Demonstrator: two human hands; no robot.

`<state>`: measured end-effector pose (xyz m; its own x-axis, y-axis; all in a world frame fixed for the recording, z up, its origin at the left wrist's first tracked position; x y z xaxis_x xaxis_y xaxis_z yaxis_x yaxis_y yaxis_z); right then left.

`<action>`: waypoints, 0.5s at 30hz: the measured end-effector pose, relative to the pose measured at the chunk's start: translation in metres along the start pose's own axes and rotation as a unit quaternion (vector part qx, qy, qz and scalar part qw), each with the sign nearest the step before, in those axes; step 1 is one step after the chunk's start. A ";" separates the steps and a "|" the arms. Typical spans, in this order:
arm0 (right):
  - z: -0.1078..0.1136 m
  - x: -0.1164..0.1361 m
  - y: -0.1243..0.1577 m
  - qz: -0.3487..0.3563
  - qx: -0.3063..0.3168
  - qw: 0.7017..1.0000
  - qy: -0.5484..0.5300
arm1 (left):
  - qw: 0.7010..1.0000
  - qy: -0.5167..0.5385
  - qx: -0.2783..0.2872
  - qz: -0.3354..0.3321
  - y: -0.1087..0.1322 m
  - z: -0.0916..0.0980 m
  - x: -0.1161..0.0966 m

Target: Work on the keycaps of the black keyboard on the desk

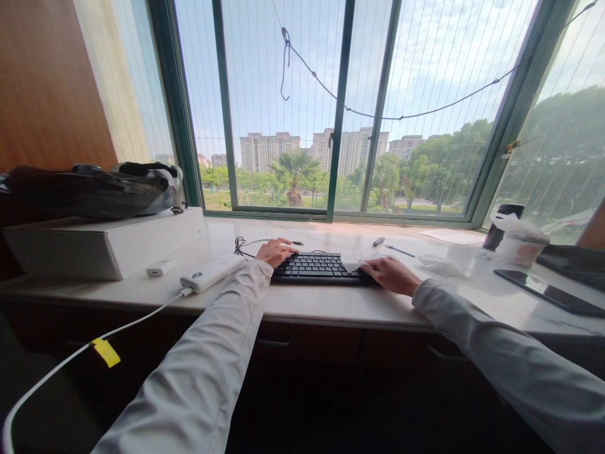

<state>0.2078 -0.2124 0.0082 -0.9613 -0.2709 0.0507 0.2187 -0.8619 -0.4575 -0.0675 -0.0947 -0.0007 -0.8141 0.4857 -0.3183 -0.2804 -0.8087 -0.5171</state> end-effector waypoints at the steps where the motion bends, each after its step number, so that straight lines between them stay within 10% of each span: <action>1: -0.003 0.006 -0.001 0.002 0.008 1.000 -0.008 | 0.999 -0.014 -0.017 0.033 0.000 0.002 0.009; 8: -0.017 0.064 -0.015 0.084 0.024 0.989 -0.122 | 0.994 -0.016 -0.087 0.056 0.003 0.018 0.014; 15: -0.039 0.165 -0.041 0.227 0.073 0.956 -0.172 | 0.938 -0.089 -0.195 0.273 0.024 0.044 0.063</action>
<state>0.0337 -0.2055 0.0009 -0.6553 -0.7342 0.1776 0.6449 -0.6662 -0.3745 -0.1479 -0.0980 0.0015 -0.8643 -0.0570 -0.4997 0.3818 -0.7210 -0.5782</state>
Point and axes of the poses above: each hand's wrist, its own y-axis away from the middle knuckle, its own z-axis out of the back of the hand, x = y × z, the point moved 10 cm from there along -y, towards the middle knuckle, and after that the axes turned 9 degrees about -x, right-handed, at the moved point
